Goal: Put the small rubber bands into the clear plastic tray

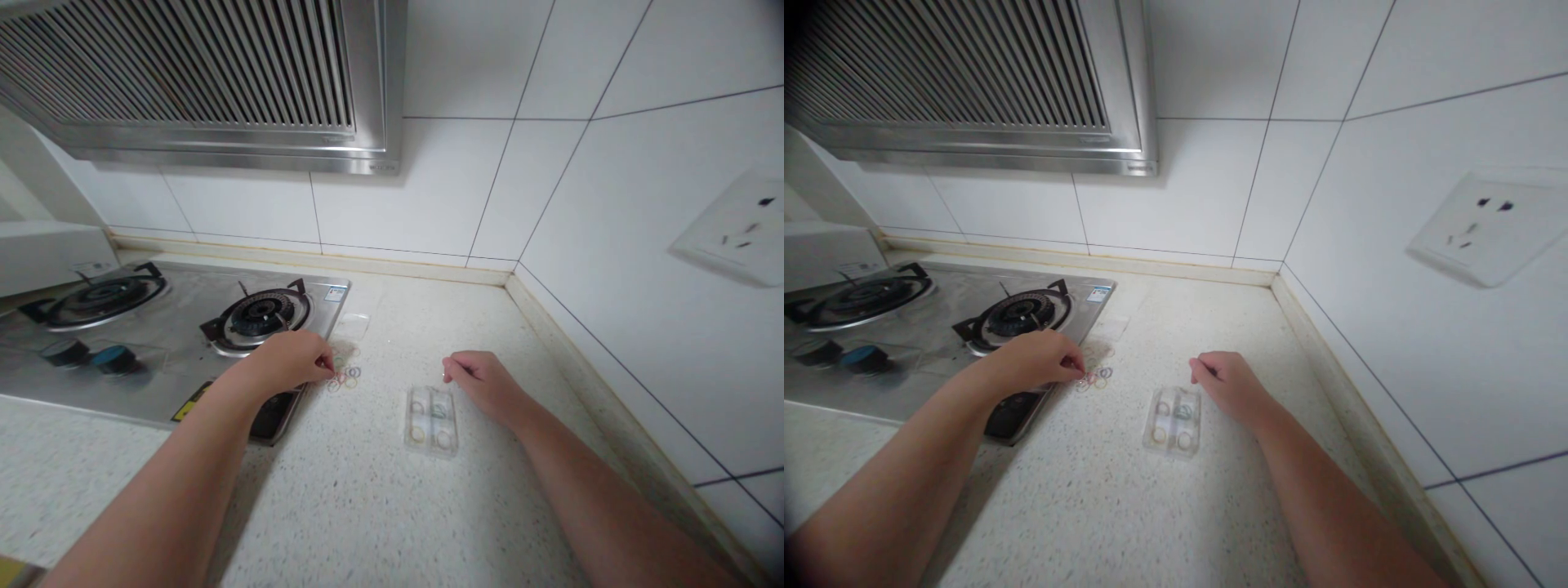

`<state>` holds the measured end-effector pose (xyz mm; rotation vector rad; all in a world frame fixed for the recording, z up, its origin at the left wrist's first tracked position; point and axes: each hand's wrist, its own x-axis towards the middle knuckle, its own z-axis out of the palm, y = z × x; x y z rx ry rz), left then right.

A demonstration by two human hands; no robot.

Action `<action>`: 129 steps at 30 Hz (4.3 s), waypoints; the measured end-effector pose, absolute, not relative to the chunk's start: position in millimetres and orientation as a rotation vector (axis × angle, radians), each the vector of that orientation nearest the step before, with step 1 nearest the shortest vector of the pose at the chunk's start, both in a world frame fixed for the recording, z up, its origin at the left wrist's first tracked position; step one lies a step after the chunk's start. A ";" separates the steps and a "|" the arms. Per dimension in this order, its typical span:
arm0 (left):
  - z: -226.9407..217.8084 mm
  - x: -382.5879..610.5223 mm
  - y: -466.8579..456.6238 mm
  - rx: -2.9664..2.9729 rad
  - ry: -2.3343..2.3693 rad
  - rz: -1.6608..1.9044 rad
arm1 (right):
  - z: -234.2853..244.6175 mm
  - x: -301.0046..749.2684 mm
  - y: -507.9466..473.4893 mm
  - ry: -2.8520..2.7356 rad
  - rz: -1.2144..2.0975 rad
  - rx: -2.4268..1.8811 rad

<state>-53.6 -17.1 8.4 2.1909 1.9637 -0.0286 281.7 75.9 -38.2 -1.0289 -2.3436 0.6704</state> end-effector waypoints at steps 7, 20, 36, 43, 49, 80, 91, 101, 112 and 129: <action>10.5 -44.3 -19.3 2.200 2.005 -0.029 | -36.6 281.4 73.6 -2.349 0.668 -1.022; 7.3 -52.9 -18.3 2.213 1.993 0.020 | -36.1 280.2 73.9 -2.368 0.662 -1.016; 7.0 -28.9 -18.7 2.411 1.982 0.286 | -37.6 280.3 73.7 -2.372 0.659 -1.010; -11.7 27.4 -21.5 2.340 1.760 0.741 | -37.7 277.1 72.0 -2.390 0.653 -0.968; -26.8 55.7 -19.2 2.047 1.550 0.984 | -39.4 272.2 68.0 -2.322 0.729 -0.943; -46.1 61.3 -6.9 1.721 1.228 1.121 | -33.5 261.5 54.9 -2.179 1.070 -0.845; -38.1 61.0 -8.0 1.745 1.324 1.045 | -34.4 261.4 55.1 -2.171 1.058 -0.847; -36.5 59.8 -7.6 1.759 1.352 1.012 | -33.2 262.1 54.7 -2.167 1.084 -0.857; -36.3 59.3 -9.8 1.742 1.331 1.024 | -32.0 262.3 53.5 -2.153 1.106 -0.864; -33.6 59.9 -9.7 1.707 1.338 1.028 | -37.3 261.8 55.9 -2.152 1.098 -0.853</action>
